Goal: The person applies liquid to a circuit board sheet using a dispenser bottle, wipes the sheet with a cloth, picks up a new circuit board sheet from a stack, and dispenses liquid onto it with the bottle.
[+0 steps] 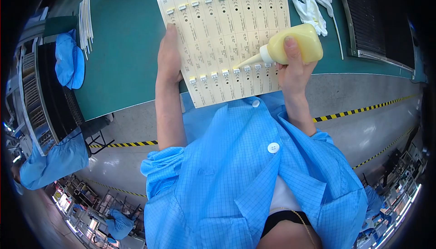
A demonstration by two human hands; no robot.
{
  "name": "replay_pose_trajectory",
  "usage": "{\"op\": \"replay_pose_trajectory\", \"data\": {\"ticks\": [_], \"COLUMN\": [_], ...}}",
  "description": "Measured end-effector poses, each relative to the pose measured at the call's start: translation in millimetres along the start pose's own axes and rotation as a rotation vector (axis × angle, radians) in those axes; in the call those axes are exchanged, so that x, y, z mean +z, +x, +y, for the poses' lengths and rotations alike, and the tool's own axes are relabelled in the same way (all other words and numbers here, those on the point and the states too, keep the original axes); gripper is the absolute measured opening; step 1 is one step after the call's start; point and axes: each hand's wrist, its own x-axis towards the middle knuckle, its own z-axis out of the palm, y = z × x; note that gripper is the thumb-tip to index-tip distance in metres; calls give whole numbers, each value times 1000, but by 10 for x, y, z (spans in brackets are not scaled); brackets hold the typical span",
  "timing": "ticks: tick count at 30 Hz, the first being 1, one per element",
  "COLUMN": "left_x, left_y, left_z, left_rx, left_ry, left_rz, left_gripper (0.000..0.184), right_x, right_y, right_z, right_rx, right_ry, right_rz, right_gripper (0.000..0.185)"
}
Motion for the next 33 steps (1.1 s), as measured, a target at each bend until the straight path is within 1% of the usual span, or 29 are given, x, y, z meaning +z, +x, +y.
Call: {"op": "replay_pose_trajectory", "data": {"ticks": [5,8,11,14,17,26,29,32,33], "left_x": [-17,52,64,4,62,31,35,42,46], "left_y": [4,-4,-2,2,1,1,3,-1,-2], "left_z": [-6,6,8,1,6,-2,-5,4,3], "left_rx": [-8,30,31,5,33,30,43,41,42], "left_ry": [-8,41,44,-4,35,40,41,43,37], "left_rz": [-21,41,50,-12,57,54,50,41,41], "left_gripper": [49,55,54,49,54,54,53,53,53], "right_x": [14,-1,-4,-36,-14,-49,-66,-60,-52], "right_y": [-3,1,-2,-12,-5,-20,-20,-19,0], "right_z": [-10,4,-18,0,-18,-34,-45,-54,-58], "right_rx": [-7,-20,-12,-36,-33,-10,-7,78,117], "right_ry": [2,1,-4,-58,-27,-50,-64,-31,49], "right_rz": [16,5,2,-16,17,2,-8,79,124], "right_gripper": [20,20,20,20,19,18,20,24,26]}}
